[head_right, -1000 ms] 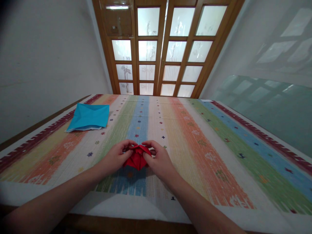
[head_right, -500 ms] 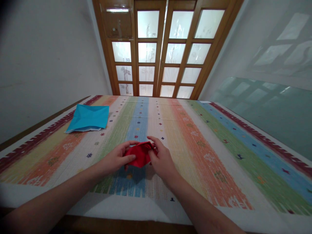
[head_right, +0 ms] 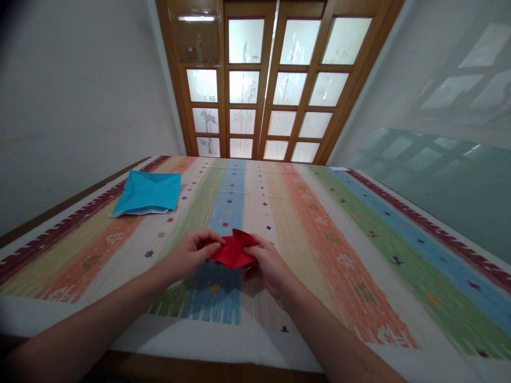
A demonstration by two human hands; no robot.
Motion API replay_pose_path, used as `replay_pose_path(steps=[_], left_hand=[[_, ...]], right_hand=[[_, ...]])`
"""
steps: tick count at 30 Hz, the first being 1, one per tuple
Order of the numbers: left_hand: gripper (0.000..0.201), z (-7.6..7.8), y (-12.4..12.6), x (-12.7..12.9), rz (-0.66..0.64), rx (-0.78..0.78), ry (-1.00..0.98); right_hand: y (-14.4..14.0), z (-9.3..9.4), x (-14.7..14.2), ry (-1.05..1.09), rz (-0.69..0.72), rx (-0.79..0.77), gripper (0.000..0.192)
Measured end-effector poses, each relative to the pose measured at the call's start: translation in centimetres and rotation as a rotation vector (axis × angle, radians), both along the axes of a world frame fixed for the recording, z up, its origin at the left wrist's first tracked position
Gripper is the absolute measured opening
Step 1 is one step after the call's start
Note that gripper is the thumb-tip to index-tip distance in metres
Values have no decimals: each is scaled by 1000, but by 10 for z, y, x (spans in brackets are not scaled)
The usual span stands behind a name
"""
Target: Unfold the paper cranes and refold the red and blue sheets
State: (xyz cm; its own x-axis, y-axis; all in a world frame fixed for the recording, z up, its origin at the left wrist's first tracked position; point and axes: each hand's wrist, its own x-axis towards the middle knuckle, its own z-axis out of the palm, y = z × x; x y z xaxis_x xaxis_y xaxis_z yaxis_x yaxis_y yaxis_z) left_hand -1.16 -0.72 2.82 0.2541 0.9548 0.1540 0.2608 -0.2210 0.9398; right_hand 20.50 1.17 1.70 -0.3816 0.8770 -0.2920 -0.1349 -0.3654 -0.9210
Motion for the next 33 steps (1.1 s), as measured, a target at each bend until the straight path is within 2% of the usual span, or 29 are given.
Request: replay_pose_path(steps=[3, 6, 10, 14, 18, 22, 28, 33], left_hand=[[29, 7, -8, 0, -8, 325, 207], [33, 14, -14, 0, 18, 465, 314], [24, 17, -15, 1, 25, 477, 393], [30, 19, -16, 1, -28, 506, 497], [38, 22, -20, 4, -22, 486, 582], [16, 18, -21, 8, 31, 481, 623], [14, 8, -15, 8, 152, 434, 538], [19, 12, -9, 2, 216, 313, 355]], right_hand=[[-1, 2, 0, 41, -9, -111, 31], [-4, 3, -1, 45, 48, -110, 28], [-7, 4, -5, -35, 5, 8, 32], [-7, 5, -6, -114, -62, 107, 32], [-6, 5, -7, -163, -91, 194, 30], [-6, 5, -8, -209, -114, 271, 32], [-7, 0, -9, -250, -102, 421, 35], [-4, -1, -5, -283, -79, 436, 38]])
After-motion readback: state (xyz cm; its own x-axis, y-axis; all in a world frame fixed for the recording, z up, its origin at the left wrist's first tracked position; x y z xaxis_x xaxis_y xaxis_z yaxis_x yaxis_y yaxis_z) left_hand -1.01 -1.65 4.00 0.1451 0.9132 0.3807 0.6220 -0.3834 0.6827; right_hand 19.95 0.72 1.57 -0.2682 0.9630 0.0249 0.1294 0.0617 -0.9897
